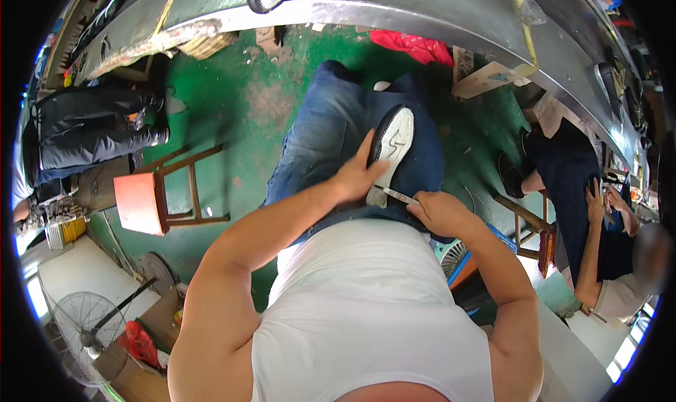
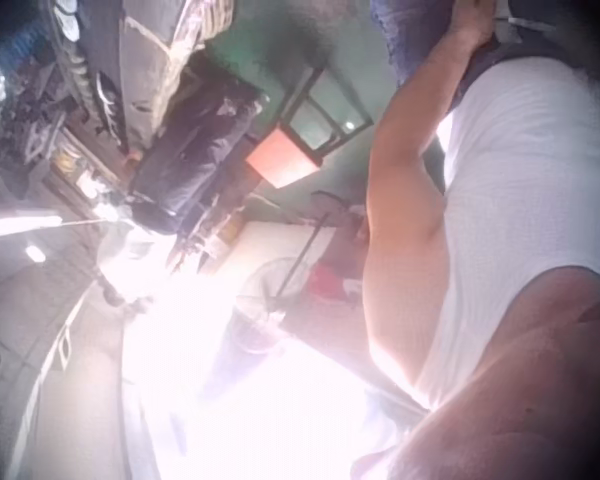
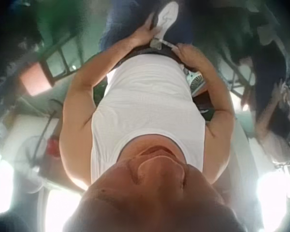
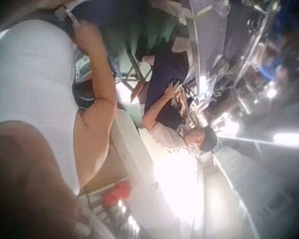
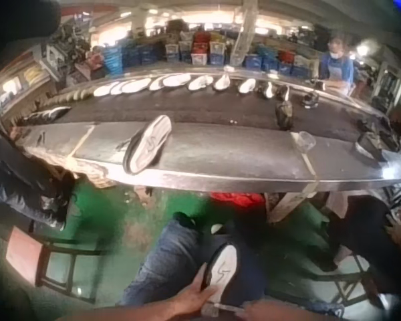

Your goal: Trimming and adjusting shoe uppers and soles using pliers at a workstation in a shoe factory.

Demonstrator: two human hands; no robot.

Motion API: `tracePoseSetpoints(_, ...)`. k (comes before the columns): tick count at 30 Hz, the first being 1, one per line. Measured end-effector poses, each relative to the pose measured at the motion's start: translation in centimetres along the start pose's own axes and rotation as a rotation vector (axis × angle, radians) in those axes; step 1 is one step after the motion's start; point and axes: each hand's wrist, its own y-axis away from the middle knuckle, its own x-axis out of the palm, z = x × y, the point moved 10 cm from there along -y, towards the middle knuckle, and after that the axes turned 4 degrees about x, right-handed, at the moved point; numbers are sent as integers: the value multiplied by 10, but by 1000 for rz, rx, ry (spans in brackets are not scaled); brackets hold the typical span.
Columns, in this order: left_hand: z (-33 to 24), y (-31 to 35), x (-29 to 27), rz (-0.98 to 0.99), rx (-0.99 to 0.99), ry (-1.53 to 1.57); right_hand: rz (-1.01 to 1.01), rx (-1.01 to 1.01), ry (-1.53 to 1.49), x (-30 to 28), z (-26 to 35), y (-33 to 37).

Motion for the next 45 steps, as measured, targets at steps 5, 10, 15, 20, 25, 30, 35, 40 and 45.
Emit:
tracePoseSetpoints(5,19,26,33,351,9,237,123,7,-78,-5,-6,6)
tracePoseSetpoints(10,33,16,32,238,74,21,271,195,-311,-8,-3,12)
tracePoseSetpoints(15,25,15,34,271,47,70,-229,-25,-190,-21,22,-6)
tracePoseSetpoints(20,15,17,28,272,113,96,-221,-59,-69,-38,38,-3)
tracePoseSetpoints(25,16,14,32,307,44,178,-156,11,-30,-36,21,-22)
tracePoseSetpoints(30,16,13,33,254,108,119,-367,65,-143,-79,19,-32)
tracePoseSetpoints(35,-9,-12,-6,-155,253,-415,-218,145,-754,-41,-48,-29)
tracePoseSetpoints(40,31,-54,-22,-51,-92,285,-233,254,-1125,20,-88,-31)
tracePoseSetpoints(45,-97,-44,-69,101,76,704,-176,245,-1260,23,-98,-31)
